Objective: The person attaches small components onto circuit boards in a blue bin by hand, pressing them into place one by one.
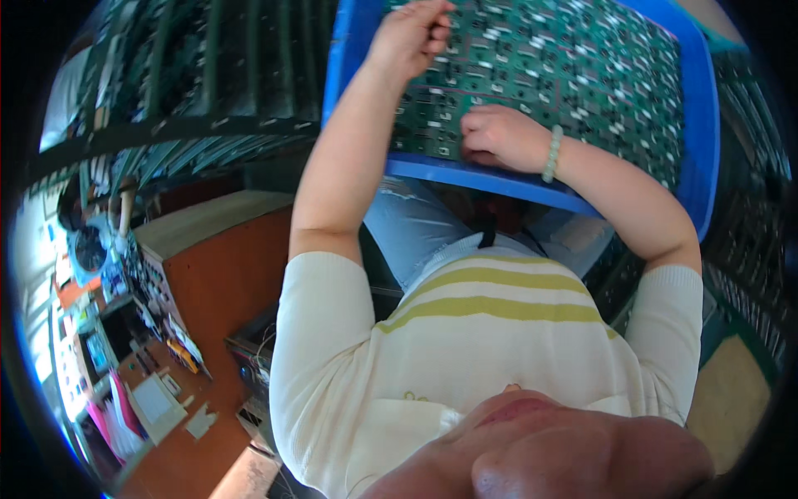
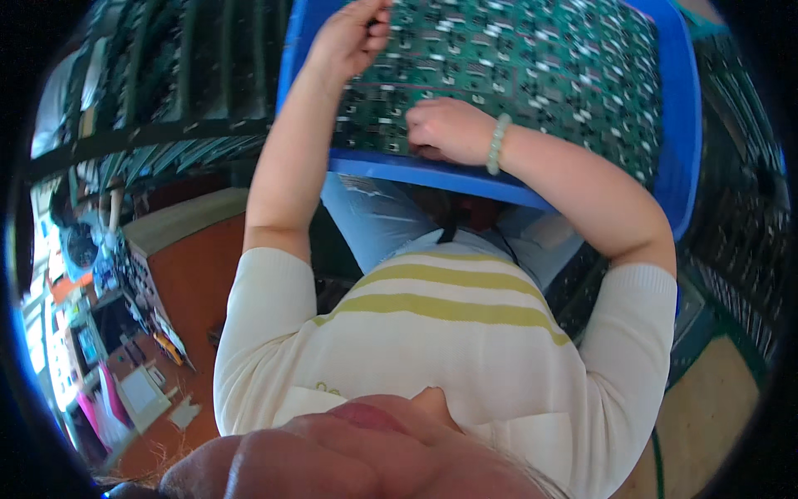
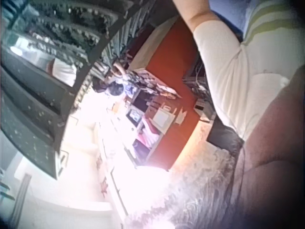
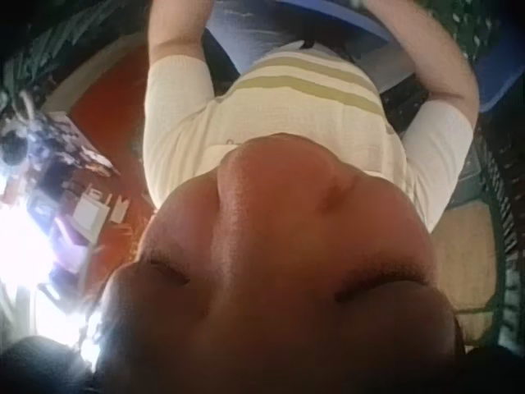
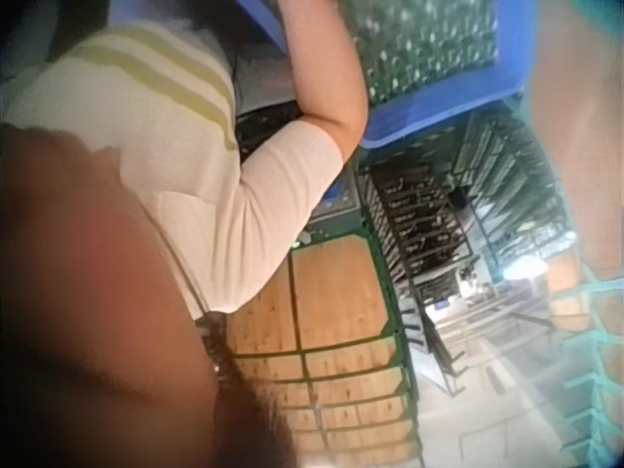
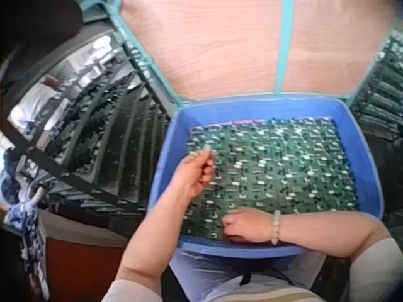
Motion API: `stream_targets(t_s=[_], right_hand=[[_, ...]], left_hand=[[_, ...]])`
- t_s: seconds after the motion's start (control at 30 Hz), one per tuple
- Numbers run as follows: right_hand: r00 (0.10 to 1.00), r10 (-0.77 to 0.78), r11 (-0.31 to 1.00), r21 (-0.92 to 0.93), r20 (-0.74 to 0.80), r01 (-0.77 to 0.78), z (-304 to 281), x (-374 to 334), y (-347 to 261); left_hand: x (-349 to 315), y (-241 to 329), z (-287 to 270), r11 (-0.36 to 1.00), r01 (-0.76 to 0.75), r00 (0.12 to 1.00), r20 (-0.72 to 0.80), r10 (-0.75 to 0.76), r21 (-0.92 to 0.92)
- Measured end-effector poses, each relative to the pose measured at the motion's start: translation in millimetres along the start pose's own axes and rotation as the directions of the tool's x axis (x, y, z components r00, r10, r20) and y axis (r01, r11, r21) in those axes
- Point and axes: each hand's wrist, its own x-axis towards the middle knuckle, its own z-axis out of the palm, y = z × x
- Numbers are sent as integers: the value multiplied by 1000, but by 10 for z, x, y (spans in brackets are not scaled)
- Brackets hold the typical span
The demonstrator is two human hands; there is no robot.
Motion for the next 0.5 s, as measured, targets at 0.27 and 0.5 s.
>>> stream_targets(t_s=[0.27, 0.5], right_hand=[[997, 58, 997, -51, 45, -56, -40, -46, -168], [996, 76, 995, -64, 55, -72, -73, 23, -274]], left_hand=[[-1, -108, 129, 980, 162, 987, 32, -159, -117], [-102, -61, 228, 998, 16, 1000, -8, -15, 60]])
